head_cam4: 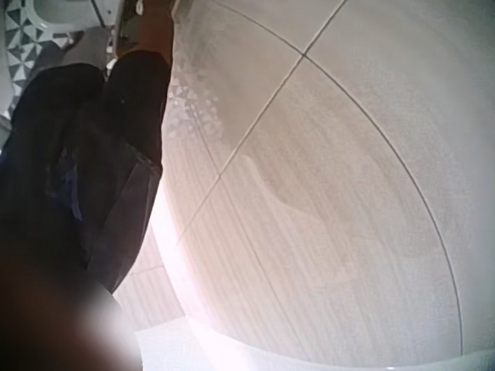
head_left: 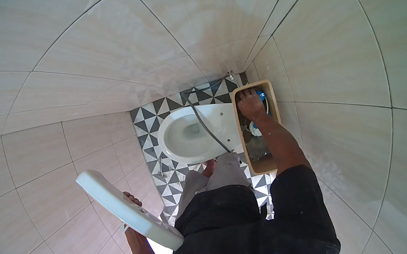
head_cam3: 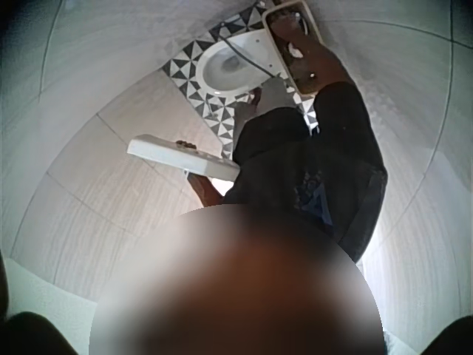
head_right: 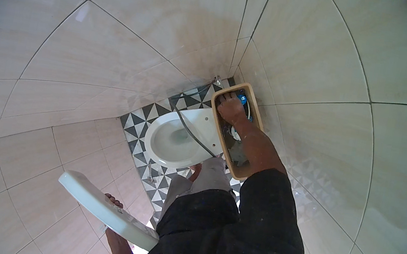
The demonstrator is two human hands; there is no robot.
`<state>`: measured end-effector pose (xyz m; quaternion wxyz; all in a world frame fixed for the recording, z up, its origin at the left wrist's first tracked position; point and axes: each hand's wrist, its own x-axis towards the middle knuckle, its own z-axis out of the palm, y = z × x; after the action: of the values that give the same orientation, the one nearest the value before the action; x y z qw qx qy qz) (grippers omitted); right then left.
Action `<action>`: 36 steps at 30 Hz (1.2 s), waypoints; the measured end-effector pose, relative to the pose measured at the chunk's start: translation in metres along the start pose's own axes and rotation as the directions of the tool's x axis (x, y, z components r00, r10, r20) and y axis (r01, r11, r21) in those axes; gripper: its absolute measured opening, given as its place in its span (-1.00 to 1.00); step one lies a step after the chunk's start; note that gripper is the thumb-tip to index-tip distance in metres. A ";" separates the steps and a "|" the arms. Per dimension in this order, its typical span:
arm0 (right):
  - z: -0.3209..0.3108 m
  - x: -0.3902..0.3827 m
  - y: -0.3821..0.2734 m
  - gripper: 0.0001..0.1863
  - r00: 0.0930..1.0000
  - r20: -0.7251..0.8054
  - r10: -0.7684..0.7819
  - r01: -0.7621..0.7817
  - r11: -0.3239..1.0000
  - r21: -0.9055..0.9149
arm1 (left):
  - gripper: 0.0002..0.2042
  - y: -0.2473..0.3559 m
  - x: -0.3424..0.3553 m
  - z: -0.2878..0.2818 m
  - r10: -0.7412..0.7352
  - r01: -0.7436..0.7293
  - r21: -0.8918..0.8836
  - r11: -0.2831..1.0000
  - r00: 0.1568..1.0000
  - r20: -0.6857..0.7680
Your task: Repairing or assembling components inside a toilet water tank and installing the ceramic lid.
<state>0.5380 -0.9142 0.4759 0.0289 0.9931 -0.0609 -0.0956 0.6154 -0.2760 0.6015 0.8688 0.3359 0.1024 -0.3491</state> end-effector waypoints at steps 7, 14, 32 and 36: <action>0.011 -0.008 0.010 -0.73 0.996 -0.003 -0.088 0.089 0.995 0.043 | -0.55 0.000 0.008 0.024 0.011 -0.009 0.059 0.998 0.999 -0.035; 0.000 -0.006 0.005 -0.76 0.995 0.047 -0.085 0.084 0.996 0.026 | -0.53 0.003 0.008 0.012 -0.018 0.019 0.039 0.999 0.999 -0.049; 0.018 -0.002 0.012 -0.73 0.993 0.082 -0.081 0.072 0.992 0.103 | -0.59 0.000 0.006 0.030 0.021 -0.002 0.085 0.996 0.974 -0.224; 0.002 -0.003 0.007 -0.72 0.989 0.046 -0.138 0.132 0.985 0.110 | -0.61 -0.001 0.002 0.034 0.054 -0.019 0.121 0.992 0.955 -0.291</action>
<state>0.5340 -0.9213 0.4753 -0.0322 0.9922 0.0008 -0.1205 0.6138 -0.2998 0.6255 0.8290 0.4362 0.2034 -0.2847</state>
